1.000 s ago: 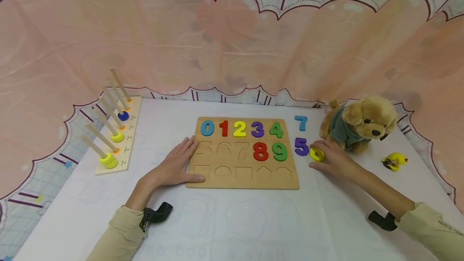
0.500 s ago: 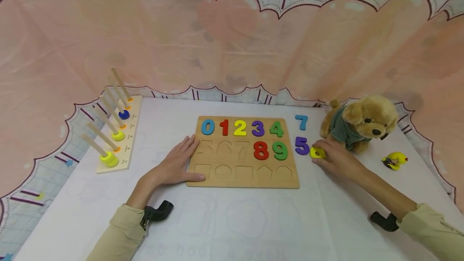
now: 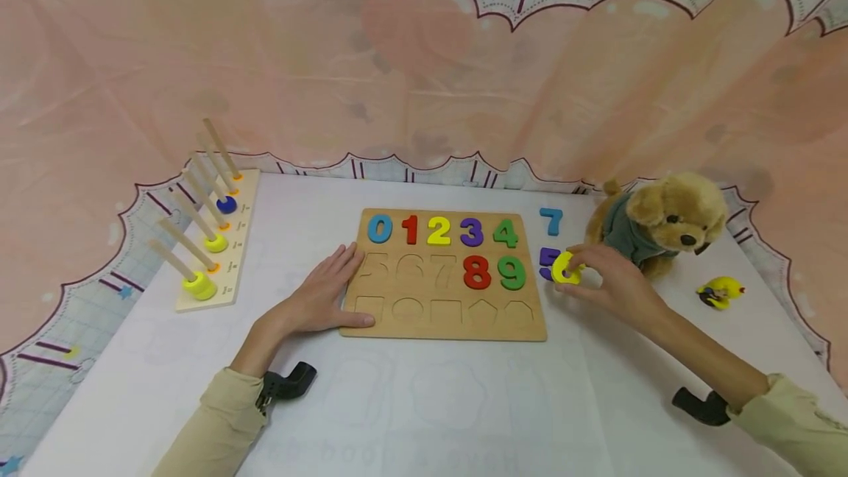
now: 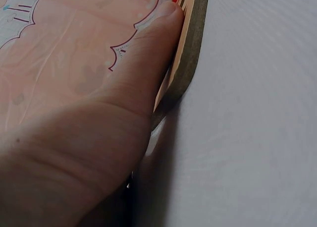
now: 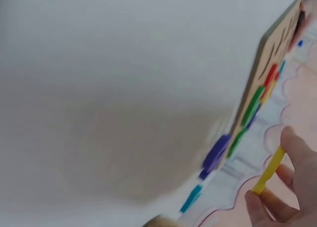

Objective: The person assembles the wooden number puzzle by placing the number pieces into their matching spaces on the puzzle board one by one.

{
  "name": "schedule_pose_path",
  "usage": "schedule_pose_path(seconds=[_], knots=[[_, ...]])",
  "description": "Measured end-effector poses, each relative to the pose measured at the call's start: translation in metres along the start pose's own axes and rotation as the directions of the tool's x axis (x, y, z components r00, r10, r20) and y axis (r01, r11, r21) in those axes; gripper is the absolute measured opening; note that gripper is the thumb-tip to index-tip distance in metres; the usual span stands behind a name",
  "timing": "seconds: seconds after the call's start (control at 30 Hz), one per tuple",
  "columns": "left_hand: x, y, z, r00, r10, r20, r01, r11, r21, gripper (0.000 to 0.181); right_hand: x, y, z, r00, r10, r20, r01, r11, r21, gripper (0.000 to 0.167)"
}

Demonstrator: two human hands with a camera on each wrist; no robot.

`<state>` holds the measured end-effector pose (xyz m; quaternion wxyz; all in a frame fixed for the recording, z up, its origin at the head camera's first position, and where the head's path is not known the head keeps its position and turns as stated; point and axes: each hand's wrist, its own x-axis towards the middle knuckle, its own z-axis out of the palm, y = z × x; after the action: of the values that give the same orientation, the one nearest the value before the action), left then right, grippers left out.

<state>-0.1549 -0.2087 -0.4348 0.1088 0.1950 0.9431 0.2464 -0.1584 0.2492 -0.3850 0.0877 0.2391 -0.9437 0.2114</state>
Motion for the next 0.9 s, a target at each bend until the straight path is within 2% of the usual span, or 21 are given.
schedule_pose_path(seconds=[0.17,0.4,0.6,0.73,0.9], knots=[[0.0,0.0,0.0,1.0,-0.001,0.002,0.001,1.0,0.003,0.113,0.001,-0.016,0.002,0.998,-0.006,0.058,0.006,1.0,0.0,0.014],[-0.001,0.002,-0.001,1.0,0.015,-0.008,-0.015,1.0,-0.01,0.113,0.006,-0.032,0.008,0.995,-0.064,0.08,0.064,0.998,-0.005,0.016],[-0.001,0.001,-0.002,1.0,0.006,-0.002,-0.006,1.0,-0.004,0.114,0.017,-0.051,0.016,0.988,-0.105,0.112,0.106,0.994,-0.007,0.016],[-0.001,0.0,-0.002,1.0,0.003,0.001,-0.003,1.0,-0.009,0.115,0.027,-0.072,0.022,0.978,-0.137,0.159,0.138,0.99,0.004,0.02],[0.0,0.0,-0.001,1.0,0.008,0.004,-0.008,1.0,-0.007,0.115,0.043,-0.095,0.038,0.954,-0.247,0.171,0.247,0.969,0.021,0.019]])
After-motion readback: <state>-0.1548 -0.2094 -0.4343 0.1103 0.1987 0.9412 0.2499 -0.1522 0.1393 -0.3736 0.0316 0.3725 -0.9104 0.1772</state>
